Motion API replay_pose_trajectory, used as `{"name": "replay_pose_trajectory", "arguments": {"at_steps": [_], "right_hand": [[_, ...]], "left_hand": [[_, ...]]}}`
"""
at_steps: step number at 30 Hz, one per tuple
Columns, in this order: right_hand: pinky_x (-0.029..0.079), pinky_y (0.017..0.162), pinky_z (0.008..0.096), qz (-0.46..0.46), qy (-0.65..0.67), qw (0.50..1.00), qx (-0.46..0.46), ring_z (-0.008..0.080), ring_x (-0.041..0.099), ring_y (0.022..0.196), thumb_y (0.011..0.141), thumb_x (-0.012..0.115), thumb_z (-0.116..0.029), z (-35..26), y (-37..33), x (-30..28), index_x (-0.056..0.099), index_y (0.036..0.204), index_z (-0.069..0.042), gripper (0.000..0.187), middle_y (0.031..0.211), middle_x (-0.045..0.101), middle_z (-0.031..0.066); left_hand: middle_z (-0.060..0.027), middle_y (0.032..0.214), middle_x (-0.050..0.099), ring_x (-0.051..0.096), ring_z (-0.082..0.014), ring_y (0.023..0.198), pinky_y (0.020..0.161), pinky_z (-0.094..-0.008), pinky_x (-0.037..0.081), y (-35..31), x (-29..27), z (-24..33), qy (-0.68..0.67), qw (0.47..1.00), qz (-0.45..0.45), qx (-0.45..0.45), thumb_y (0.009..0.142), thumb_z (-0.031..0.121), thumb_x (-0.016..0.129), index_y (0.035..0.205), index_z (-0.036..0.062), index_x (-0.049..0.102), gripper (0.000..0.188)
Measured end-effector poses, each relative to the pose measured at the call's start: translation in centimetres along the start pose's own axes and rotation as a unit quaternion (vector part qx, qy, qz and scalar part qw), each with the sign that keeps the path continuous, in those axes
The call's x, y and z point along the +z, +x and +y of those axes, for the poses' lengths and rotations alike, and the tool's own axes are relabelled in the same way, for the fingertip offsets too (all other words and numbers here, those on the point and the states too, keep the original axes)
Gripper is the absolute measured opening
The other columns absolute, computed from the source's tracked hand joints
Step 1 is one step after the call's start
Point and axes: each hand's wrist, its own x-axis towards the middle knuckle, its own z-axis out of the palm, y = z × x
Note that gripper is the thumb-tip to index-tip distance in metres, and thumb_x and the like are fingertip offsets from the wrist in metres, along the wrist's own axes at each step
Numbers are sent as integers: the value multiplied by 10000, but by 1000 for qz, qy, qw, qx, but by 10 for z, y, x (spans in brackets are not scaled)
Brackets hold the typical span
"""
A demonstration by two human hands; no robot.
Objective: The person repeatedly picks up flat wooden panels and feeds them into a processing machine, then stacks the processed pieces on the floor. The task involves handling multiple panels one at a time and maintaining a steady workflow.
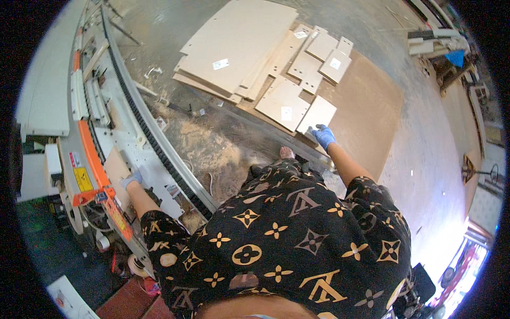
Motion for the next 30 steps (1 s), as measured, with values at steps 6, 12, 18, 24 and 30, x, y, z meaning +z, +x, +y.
{"name": "replay_pose_trajectory", "arguments": {"at_steps": [6, 12, 18, 24, 30], "right_hand": [[368, 1016, 407, 133, -187, 971, 66, 330, 406, 1258, 684, 700, -469, -5, 23, -28, 322, 1394, -101, 884, 1377, 390, 211], [316, 1057, 433, 156, -292, 943, 26, 305, 346, 1306, 670, 707, -520, -36, 69, -42, 243, 1432, -167, 960, 1429, 339, 146], [360, 1014, 421, 27, -330, 940, -86, 291, 400, 1265, 662, 728, -503, -34, 55, -61, 256, 1427, -176, 957, 1380, 407, 115], [424, 952, 406, 101, -229, 968, -31, 318, 501, 1152, 687, 765, -374, 19, 21, -67, 259, 1407, -133, 912, 1250, 505, 165], [481, 815, 296, -214, 151, 965, 0, 174, 601, 910, 795, 704, -346, 21, 45, -144, 572, 1132, -8, 495, 1031, 627, 84]], "left_hand": [[-90, 1232, 452, 501, -206, 1050, 898, -410, 442, -155, 53, -43, -65, 989, -116, 61, 866, 428, 534, 1354, 130, 346, 602], [-70, 1084, 535, 548, -155, 904, 751, -284, 500, -309, 46, -100, 128, 934, -304, 138, 904, 209, 522, 1219, 38, 459, 364], [-81, 1224, 527, 559, -201, 1000, 822, -301, 490, -355, 24, -144, 147, 916, -370, -45, 913, 191, 528, 1281, 70, 437, 398], [-95, 1202, 533, 566, -199, 1034, 835, -311, 507, -370, 31, -189, 138, 928, -346, -26, 899, 70, 534, 1205, -14, 499, 319], [-74, 1148, 542, 560, -166, 1021, 818, -269, 505, -392, 52, -208, 155, 899, -397, -95, 854, 99, 617, 1196, 22, 505, 368]]}}
